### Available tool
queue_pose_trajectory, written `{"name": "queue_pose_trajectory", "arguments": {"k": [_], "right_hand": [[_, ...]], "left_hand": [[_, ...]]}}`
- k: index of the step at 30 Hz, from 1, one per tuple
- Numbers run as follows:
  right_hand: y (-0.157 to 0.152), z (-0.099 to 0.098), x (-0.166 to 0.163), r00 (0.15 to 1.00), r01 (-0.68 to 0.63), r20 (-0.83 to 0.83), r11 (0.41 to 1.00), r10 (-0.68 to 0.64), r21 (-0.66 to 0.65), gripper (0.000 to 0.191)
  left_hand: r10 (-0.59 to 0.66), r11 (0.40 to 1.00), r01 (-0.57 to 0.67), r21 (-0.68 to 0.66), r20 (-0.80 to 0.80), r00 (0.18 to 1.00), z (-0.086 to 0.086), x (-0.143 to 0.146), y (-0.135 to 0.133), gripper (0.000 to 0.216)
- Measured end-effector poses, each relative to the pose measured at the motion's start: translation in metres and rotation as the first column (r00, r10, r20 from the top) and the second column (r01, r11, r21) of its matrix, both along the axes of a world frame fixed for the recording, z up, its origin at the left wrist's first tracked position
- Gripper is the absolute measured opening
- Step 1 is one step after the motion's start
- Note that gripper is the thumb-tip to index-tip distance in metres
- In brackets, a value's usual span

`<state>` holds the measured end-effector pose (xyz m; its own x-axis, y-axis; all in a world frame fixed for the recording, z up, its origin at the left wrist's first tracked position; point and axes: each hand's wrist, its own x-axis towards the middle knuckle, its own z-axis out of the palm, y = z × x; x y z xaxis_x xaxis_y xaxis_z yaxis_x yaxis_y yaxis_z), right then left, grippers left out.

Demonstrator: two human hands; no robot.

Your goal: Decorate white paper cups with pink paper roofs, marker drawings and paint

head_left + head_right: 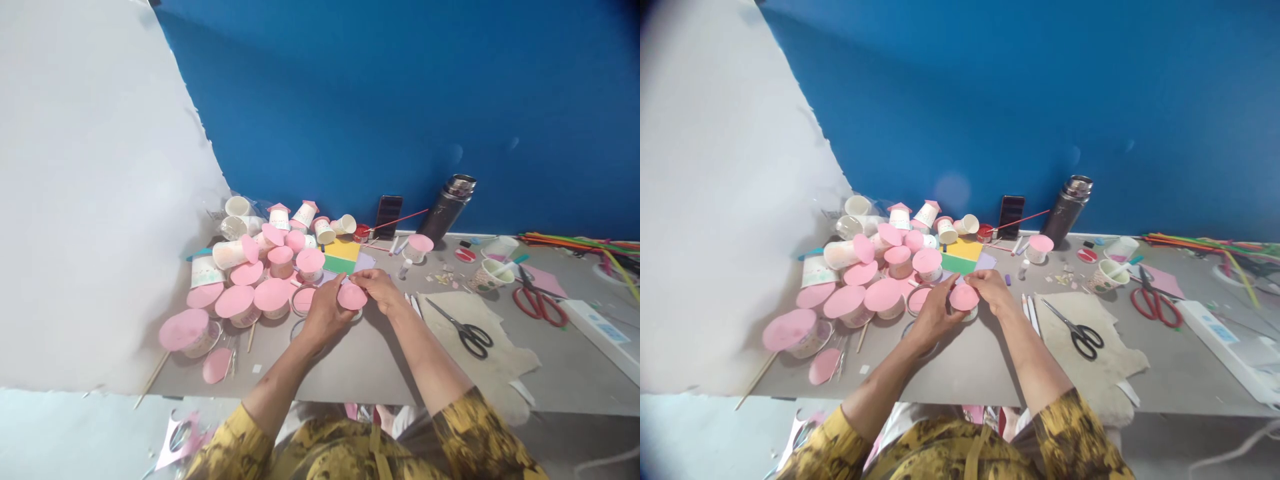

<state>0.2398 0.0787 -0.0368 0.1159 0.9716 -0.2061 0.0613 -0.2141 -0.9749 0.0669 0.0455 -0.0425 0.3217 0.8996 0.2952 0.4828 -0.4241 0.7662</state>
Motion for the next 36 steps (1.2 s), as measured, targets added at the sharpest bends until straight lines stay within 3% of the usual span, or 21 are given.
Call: {"name": "queue_pose_trajectory", "arguments": {"k": [7,13,15,17,20,24,30,36], "right_hand": [[-0.005,-0.004,0.0,0.989,0.026,0.138,0.992,-0.044,0.126,0.041],[-0.046,-0.002,0.009,0.916,0.04,0.359,0.928,-0.182,0.369,0.043],[-0.062,-0.005,0.009,0.827,-0.068,0.522,0.885,-0.209,0.461,0.048],[-0.072,-0.012,0.005,0.681,-0.192,0.689,0.848,-0.248,0.494,0.05],[-0.077,-0.023,-0.005,0.532,-0.261,0.807,0.856,-0.257,0.445,0.048],[-0.079,-0.032,-0.009,0.495,-0.252,0.831,0.873,-0.254,0.417,0.049],[-0.085,-0.02,0.003,0.447,-0.217,0.789,0.804,-0.422,0.553,0.063],[-0.079,-0.012,-0.01,0.464,-0.241,0.796,0.809,-0.389,0.536,0.049]], "left_hand": [[-0.058,0.995,0.055,0.086,0.031,0.998,-0.004,0.001,0.005,0.046],[-0.071,0.992,0.068,0.106,0.022,0.997,-0.008,-0.002,0.006,0.049],[-0.081,0.99,0.078,0.117,0.022,0.996,-0.008,-0.002,0.006,0.046],[-0.091,0.988,0.088,0.126,0.013,0.996,-0.008,-0.002,0.007,0.043],[-0.098,0.988,0.098,0.122,-0.005,0.995,-0.006,-0.002,0.009,0.041],[-0.094,0.989,0.096,0.115,-0.018,0.995,-0.007,-0.004,0.01,0.042],[-0.102,0.986,0.103,0.133,-0.016,0.995,-0.004,-0.004,0.008,0.041],[-0.11,0.984,0.113,0.141,-0.028,0.994,-0.006,-0.004,0.009,0.041]]}}
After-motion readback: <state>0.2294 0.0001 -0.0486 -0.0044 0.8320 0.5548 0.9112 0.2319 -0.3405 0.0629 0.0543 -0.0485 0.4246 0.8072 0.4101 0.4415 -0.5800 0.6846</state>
